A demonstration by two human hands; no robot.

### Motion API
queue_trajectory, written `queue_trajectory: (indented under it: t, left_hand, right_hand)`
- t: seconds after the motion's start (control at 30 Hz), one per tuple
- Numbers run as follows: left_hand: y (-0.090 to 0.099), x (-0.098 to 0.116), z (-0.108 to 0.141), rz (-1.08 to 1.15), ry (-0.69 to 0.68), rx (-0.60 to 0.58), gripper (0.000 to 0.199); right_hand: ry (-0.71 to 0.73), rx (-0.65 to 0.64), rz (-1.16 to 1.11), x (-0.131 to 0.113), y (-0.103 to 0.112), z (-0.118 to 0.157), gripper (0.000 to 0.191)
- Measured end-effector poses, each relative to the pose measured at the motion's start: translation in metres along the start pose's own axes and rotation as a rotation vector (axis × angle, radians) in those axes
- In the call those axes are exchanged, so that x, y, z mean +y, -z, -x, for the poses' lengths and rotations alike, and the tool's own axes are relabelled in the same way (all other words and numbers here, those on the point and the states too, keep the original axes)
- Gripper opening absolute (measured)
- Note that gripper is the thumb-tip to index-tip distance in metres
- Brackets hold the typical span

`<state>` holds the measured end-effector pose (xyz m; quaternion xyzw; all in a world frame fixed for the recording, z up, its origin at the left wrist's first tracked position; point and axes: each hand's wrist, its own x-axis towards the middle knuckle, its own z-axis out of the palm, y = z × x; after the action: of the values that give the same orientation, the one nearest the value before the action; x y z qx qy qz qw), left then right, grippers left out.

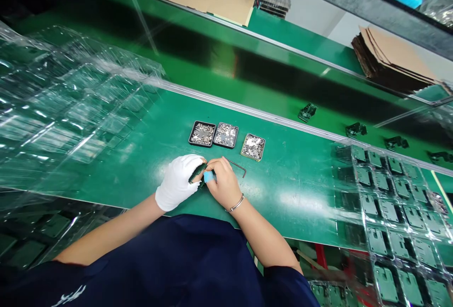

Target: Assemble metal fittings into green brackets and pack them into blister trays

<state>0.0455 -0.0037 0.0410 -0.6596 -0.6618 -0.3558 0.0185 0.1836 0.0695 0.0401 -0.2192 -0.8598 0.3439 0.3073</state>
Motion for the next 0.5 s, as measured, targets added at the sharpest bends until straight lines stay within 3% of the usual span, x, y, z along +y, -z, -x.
queue_trajectory:
  t: [0.13, 0.23, 0.33, 0.4, 0.5]
  left_hand:
    - [-0.01, 0.009, 0.006, -0.094, 0.081, -0.01, 0.018]
    - [-0.016, 0.01, 0.009, -0.014, 0.141, -0.027, 0.034]
    - [-0.018, 0.003, 0.011, 0.137, 0.199, -0.066, 0.047]
    - [-0.016, -0.004, 0.012, 0.221, 0.253, -0.113, 0.047]
    - [-0.011, -0.012, 0.014, 0.323, 0.311, -0.14, 0.047]
  right_hand:
    - [-0.01, 0.033, 0.13, 0.006, -0.008, 0.006, 0.015]
    - [-0.073, 0.002, 0.135, 0.011, -0.002, 0.0, 0.015]
    - [-0.138, -0.047, 0.103, 0.02, 0.02, -0.021, 0.013]
    - [-0.172, -0.072, 0.22, 0.03, 0.035, -0.043, 0.016]
    - [-0.167, -0.297, 0.529, 0.048, 0.047, -0.076, 0.023]
